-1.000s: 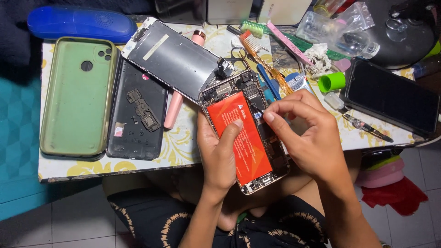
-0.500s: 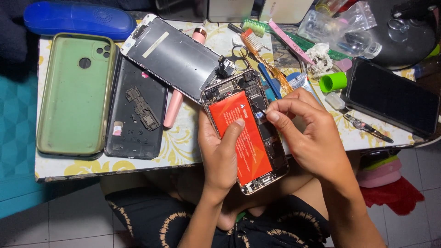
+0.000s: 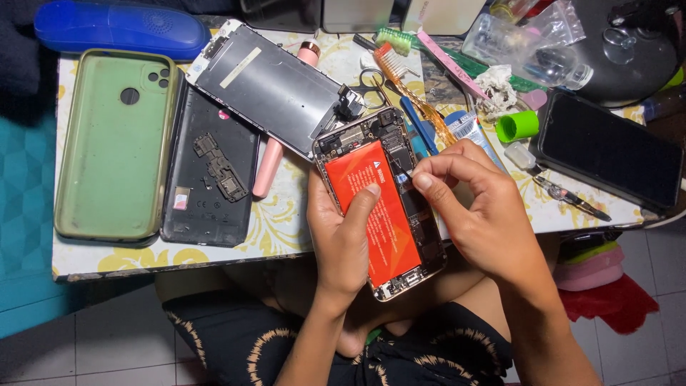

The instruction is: Installing and connecting a replacement battery into a disassembled smartphone frame.

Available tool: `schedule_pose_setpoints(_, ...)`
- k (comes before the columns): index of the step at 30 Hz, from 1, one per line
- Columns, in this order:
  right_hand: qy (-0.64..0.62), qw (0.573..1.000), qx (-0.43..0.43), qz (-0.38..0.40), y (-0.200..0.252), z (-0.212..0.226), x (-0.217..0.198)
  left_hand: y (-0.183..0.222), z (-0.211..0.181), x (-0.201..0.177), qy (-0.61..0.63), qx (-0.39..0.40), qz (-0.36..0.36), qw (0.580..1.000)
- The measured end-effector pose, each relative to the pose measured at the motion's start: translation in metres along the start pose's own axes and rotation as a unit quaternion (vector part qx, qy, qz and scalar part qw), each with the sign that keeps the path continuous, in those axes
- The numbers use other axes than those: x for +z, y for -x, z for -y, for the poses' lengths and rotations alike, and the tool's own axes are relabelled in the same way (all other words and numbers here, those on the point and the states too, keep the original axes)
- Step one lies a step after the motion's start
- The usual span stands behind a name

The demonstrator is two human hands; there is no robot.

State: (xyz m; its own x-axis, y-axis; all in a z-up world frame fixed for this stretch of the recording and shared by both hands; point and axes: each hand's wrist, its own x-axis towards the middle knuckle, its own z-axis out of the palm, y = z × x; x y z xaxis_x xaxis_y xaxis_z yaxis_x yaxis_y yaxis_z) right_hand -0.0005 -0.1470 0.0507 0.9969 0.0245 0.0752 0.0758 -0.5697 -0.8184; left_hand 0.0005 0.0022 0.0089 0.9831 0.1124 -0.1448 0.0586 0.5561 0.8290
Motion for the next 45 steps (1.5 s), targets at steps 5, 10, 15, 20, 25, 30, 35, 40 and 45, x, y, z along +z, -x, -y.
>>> schedule_pose_setpoints(5,0.005,1.0,0.004,-0.006,0.003,0.002,0.004,0.0,0.003,-0.001,-0.017,0.009,-0.002,1.0)
schedule_pose_setpoints(10,0.006,1.0,-0.006,-0.021,0.006,0.003,0.011,0.0,0.004,-0.001,-0.01,0.008,-0.003,1.0)
schedule_pose_setpoints(15,0.129,0.983,-0.083,-0.1,0.008,0.006,0.019,0.0,0.002,0.0,0.017,0.0,-0.004,1.0)
schedule_pose_setpoints(20,0.16,0.976,-0.099,-0.106,0.008,0.006,0.018,0.0,0.001,0.0,0.028,-0.013,-0.01,0.999)
schedule_pose_setpoints(25,0.131,0.978,-0.135,-0.086,0.002,0.006,0.011,-0.001,0.001,0.0,0.025,-0.014,-0.01,1.0)
schedule_pose_setpoints(30,0.133,0.977,-0.168,-0.014,-0.006,0.008,-0.001,-0.003,-0.001,0.002,0.041,-0.032,-0.015,0.999)
schedule_pose_setpoints(35,0.136,0.976,-0.167,0.003,-0.007,0.005,-0.006,-0.003,-0.002,0.002,0.018,-0.028,-0.007,0.999)
schedule_pose_setpoints(40,0.103,0.984,-0.142,-0.007,-0.001,0.008,0.002,-0.003,0.0,0.001,0.01,-0.013,-0.014,1.0)
schedule_pose_setpoints(45,0.099,0.987,-0.114,-0.059,0.005,0.01,0.009,-0.002,0.001,0.0,0.012,-0.027,-0.009,1.0)
